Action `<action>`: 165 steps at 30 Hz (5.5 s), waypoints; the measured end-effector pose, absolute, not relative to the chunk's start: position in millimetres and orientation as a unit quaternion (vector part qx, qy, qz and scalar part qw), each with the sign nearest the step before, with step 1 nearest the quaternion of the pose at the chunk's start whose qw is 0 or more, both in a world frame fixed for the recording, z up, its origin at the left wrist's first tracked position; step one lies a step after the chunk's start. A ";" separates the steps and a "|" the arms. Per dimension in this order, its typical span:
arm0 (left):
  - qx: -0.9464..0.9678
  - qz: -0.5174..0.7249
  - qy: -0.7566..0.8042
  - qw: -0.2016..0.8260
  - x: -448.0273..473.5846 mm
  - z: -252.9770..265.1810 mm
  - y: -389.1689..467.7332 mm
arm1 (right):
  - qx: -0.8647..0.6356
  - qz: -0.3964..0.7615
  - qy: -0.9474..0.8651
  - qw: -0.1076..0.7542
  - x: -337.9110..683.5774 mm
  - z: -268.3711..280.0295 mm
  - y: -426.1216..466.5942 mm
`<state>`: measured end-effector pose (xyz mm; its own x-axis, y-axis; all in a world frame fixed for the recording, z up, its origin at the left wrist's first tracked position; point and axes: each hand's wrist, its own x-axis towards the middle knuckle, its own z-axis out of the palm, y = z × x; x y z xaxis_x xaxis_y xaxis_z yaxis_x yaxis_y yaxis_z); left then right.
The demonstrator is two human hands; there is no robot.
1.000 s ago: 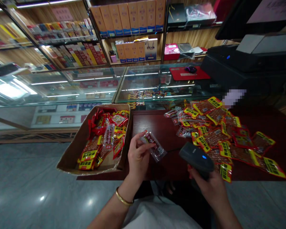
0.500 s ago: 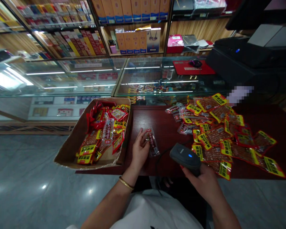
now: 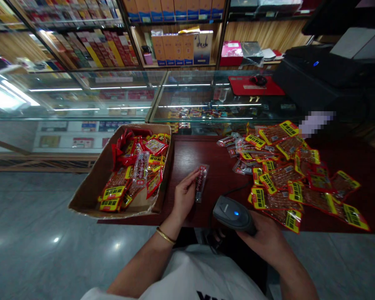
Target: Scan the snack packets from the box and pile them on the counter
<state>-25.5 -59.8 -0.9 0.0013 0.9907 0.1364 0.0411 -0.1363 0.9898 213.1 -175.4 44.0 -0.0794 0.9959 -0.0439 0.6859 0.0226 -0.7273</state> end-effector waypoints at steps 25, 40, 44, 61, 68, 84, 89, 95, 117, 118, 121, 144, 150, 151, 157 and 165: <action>0.350 0.472 0.510 0.628 -12.4 35.3 -40.6 | -0.666 0.293 -0.591 0.348 218.0 38.2 -178.6; 0.440 0.188 0.298 0.826 242.9 127.8 7.8 | -0.737 0.254 -0.450 0.435 243.5 13.8 -195.2; 0.457 0.191 0.277 0.824 278.9 128.1 6.5 | -0.738 0.237 -0.458 0.435 239.4 16.9 -192.5; 0.709 0.196 0.651 0.185 -189.5 143.8 -12.3 | -0.700 0.299 -0.532 0.371 201.8 28.0 -162.0; 0.822 0.052 0.567 0.024 -197.6 115.2 43.4 | -0.674 0.303 -0.556 0.379 184.9 34.9 -158.6; 0.450 0.492 0.500 0.553 -92.6 156.6 -41.9 | -0.715 0.282 -0.487 0.415 212.4 26.1 -174.0; 0.320 0.529 0.434 0.655 -29.6 84.2 -67.0 | -0.712 0.275 -0.472 0.441 212.3 31.8 -175.4; 0.452 0.524 0.481 0.539 -18.7 9.2 -58.2 | -0.711 0.320 -0.450 0.435 216.4 28.3 -185.2; 0.405 0.562 0.454 0.561 -22.0 -3.4 -56.9 | -0.711 0.292 -0.525 0.365 203.2 31.9 -174.4; 0.383 0.571 0.447 0.573 -21.9 -3.6 -56.5 | -0.713 0.291 -0.525 0.364 202.6 32.2 -174.1; 0.353 0.578 0.440 0.590 -22.4 -4.2 -54.9 | -0.715 0.289 -0.522 0.364 201.0 34.6 -172.7; 0.363 0.583 0.452 0.569 -21.2 -2.5 -51.4 | -0.718 0.284 -0.525 0.357 202.9 36.6 -172.7; 0.365 0.577 0.464 0.563 -20.4 -7.6 -49.6 | -0.703 0.300 -0.533 0.364 204.8 36.4 -173.1; 0.366 0.579 0.467 0.559 -20.2 -8.1 -49.4 | -0.699 0.303 -0.534 0.367 204.5 36.3 -173.0; 0.347 0.605 0.432 0.571 -20.8 -3.8 -51.9 | -0.686 0.307 -0.535 0.386 203.5 36.7 -175.2; 0.327 0.487 0.430 0.686 20.5 55.4 -36.6 | -0.691 0.297 -0.509 0.419 214.0 36.5 -181.2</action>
<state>20.5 -36.6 55.4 0.1551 0.9497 -0.2719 -0.3866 0.3116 0.8680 214.0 -181.2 36.5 0.3059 0.9519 0.0158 0.4531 -0.1310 -0.8818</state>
